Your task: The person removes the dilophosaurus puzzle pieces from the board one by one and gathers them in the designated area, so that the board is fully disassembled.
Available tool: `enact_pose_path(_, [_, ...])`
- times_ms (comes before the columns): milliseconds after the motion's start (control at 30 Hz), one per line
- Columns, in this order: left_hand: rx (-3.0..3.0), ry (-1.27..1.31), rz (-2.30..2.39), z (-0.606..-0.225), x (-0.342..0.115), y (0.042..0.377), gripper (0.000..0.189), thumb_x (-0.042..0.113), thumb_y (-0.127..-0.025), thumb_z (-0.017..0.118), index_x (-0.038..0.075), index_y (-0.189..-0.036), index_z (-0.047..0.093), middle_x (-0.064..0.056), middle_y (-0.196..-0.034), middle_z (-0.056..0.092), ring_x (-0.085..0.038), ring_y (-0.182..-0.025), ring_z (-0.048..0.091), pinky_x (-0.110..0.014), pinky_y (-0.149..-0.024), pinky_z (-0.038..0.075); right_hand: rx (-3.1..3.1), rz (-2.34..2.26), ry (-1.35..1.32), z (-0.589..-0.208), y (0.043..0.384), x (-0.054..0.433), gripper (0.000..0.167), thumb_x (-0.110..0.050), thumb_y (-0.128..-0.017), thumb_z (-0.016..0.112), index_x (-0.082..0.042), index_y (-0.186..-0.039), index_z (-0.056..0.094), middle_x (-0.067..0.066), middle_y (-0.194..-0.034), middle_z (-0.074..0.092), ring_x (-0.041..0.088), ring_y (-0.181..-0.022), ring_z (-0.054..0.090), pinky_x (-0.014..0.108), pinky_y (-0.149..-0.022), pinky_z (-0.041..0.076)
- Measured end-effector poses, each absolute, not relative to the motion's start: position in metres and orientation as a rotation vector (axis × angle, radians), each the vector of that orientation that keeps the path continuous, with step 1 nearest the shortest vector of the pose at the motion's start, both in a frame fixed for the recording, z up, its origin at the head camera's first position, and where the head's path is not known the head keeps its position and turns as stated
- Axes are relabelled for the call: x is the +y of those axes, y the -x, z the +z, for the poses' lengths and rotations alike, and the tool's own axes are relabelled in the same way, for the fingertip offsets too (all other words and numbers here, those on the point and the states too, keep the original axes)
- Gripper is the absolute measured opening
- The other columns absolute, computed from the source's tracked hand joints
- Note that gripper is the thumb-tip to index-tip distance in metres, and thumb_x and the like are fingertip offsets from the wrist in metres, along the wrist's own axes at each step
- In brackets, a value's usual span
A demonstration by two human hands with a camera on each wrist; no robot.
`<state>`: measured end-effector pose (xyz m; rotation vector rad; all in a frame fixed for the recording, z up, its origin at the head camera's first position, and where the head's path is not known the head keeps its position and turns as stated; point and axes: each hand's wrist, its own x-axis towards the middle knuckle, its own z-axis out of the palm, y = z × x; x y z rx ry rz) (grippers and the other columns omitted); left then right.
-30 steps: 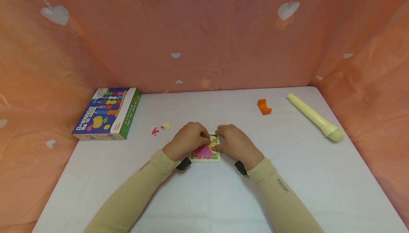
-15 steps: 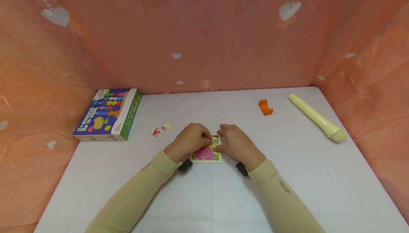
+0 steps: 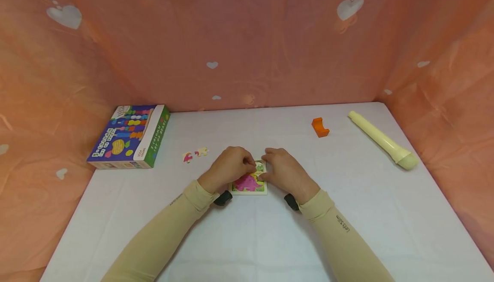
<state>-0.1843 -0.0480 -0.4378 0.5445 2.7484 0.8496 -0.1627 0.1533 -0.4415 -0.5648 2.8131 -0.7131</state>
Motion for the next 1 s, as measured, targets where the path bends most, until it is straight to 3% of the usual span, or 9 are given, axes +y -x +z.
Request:
enact_pose_path(267, [2.757,-0.564,0.854,-0.436,-0.050,0.186,0.009,0.021,-0.095,0.082,0.016,-0.088,0.085,0.005,-0.090,0.079,-0.012,-0.085,0.064,-0.031,-0.078,0.053,2.800,-0.723,0.547,-0.440,0.163,0.153,0.063,-0.030,-0.089,0.090,0.003,-0.139,0.069,0.024,-0.158,0.057,0.045,-0.147,0.053,0.058,-0.122,0.043])
enact_pose_path(467, [2.711,-0.517,0.919,-0.431,-0.061,0.191,0.009,0.020,-0.095,0.081,0.017,-0.086,0.083,0.005,-0.086,0.076,-0.014,-0.081,0.065,-0.030,-0.070,0.052,2.794,-0.731,0.536,-0.441,0.162,0.152,0.064,-0.030,-0.090,0.090,0.003,-0.140,0.068,0.024,-0.159,0.056,0.045,-0.148,0.052,0.059,-0.123,0.042])
enact_pose_path(700, [2.727,-0.386,0.989,-0.423,-0.105,0.205,0.008,0.020,-0.092,0.082,0.019,-0.084,0.082,0.004,-0.087,0.076,-0.019,-0.091,0.064,-0.036,-0.083,0.053,2.770,-0.727,0.494,-0.441,0.160,0.150,0.065,-0.029,-0.090,0.089,0.004,-0.142,0.067,0.024,-0.160,0.055,0.046,-0.149,0.050,0.059,-0.124,0.041])
enact_pose_path(1000, [2.806,-0.279,0.977,-0.422,-0.156,0.216,0.009,0.020,-0.094,0.084,0.012,-0.089,0.084,-0.005,-0.095,0.077,-0.023,-0.095,0.066,-0.040,-0.089,0.054,2.786,-0.708,0.506,-0.440,0.160,0.150,0.065,-0.030,-0.090,0.089,0.003,-0.142,0.067,0.023,-0.161,0.054,0.046,-0.150,0.050,0.059,-0.123,0.042])
